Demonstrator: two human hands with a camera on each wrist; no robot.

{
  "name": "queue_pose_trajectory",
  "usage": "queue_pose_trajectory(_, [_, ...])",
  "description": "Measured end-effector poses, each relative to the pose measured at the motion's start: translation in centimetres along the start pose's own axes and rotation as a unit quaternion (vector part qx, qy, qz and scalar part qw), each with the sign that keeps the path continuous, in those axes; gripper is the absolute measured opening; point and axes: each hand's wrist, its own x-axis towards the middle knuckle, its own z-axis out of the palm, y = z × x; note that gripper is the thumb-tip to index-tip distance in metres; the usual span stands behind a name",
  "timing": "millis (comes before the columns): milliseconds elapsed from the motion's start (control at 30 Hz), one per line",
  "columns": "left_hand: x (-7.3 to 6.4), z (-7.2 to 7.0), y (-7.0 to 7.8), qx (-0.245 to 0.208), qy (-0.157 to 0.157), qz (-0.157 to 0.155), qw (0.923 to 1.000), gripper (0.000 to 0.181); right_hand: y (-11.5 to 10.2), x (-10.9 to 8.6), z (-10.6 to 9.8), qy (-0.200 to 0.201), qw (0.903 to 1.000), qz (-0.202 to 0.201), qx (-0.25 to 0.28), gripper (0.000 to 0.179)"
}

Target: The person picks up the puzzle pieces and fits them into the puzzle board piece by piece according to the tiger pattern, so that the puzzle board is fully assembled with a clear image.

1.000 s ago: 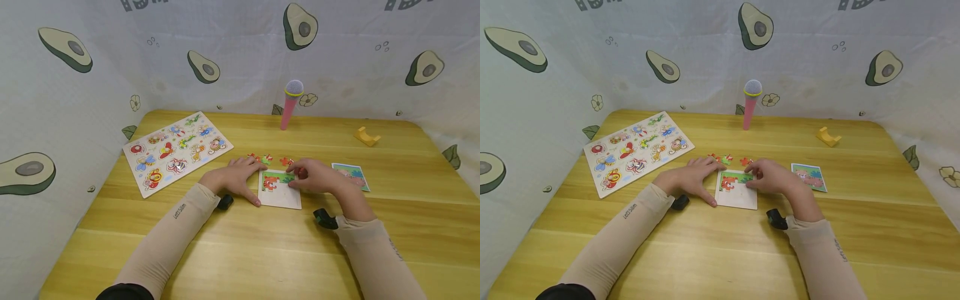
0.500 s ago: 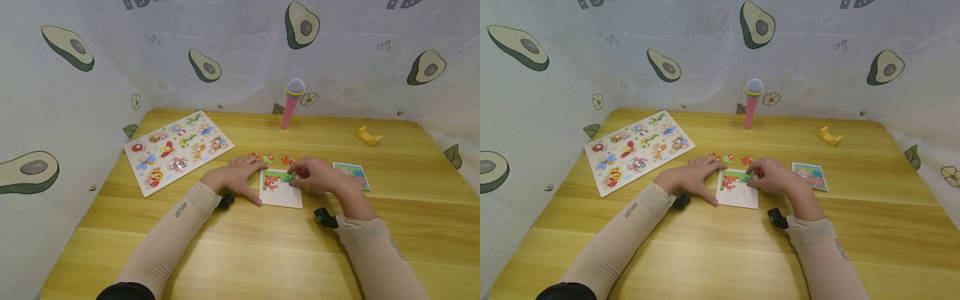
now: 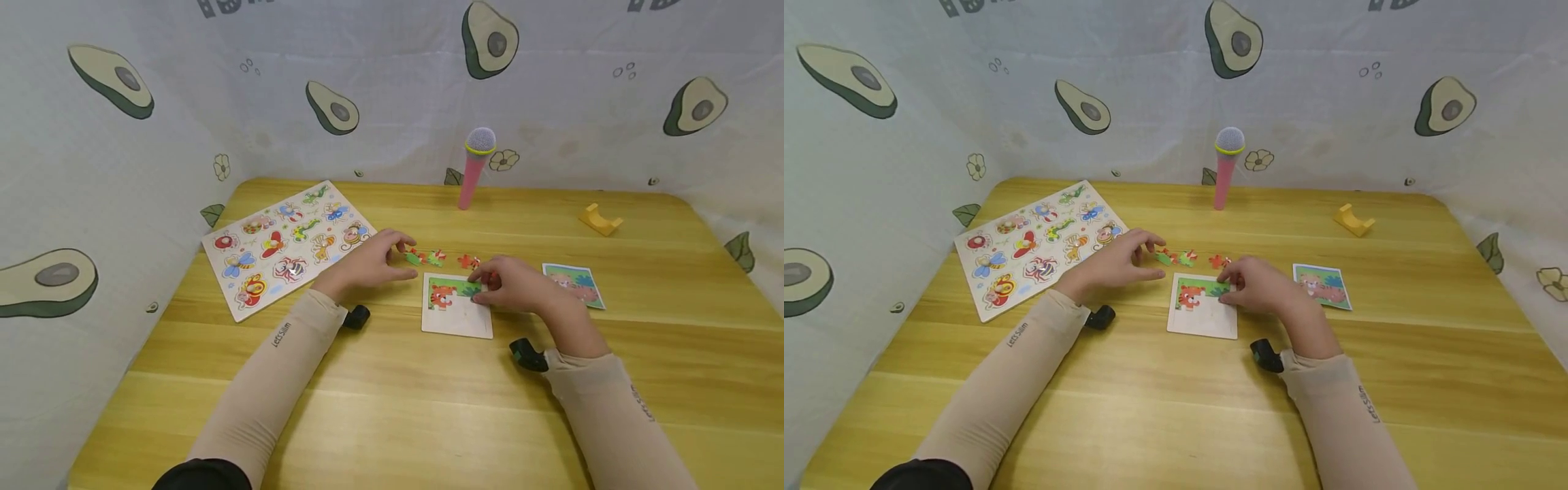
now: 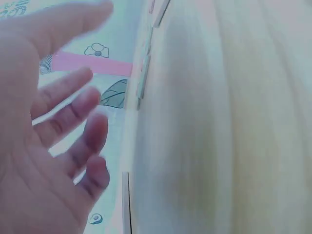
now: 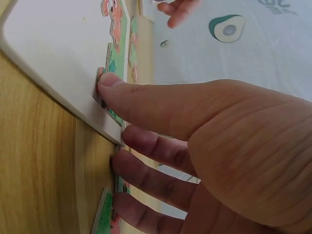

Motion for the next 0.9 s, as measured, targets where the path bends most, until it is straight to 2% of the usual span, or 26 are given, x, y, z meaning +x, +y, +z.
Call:
queue_pose_trajectory(100, [0.2, 0.2, -0.2, 0.049, -0.001, -0.02, 0.9986, 0.062, 0.0, 0.0, 0.1, -0.002, 1.0, 0.003, 0.001, 0.03])
queue_pose_trajectory(200, [0.3, 0.5, -0.2, 0.104, -0.018, -0.043, 0.9935, 0.069, 0.0, 0.0, 0.1, -0.001, 1.0, 0.002, 0.002, 0.03])
queue_pose_trajectory(300, [0.4, 0.8, -0.2, 0.137, -0.038, -0.056, 0.9882, 0.074, 0.0, 0.0, 0.0, -0.001, 1.0, 0.003, 0.003, 0.03])
queue_pose_trajectory(567, [0.3, 1.0, 0.5, 0.171, -0.064, -0.044, 0.9822, 0.074, -0.1, 0.0, 0.0, -0.003, 0.9999, 0.011, 0.008, 0.031])
queue_pose_trajectory(900, [0.4, 1.1, 0.8, 0.186, -0.056, -0.044, 0.98, 0.06, -0.1, 0.0, 0.0, -0.002, 0.9999, 0.013, 0.005, 0.031])
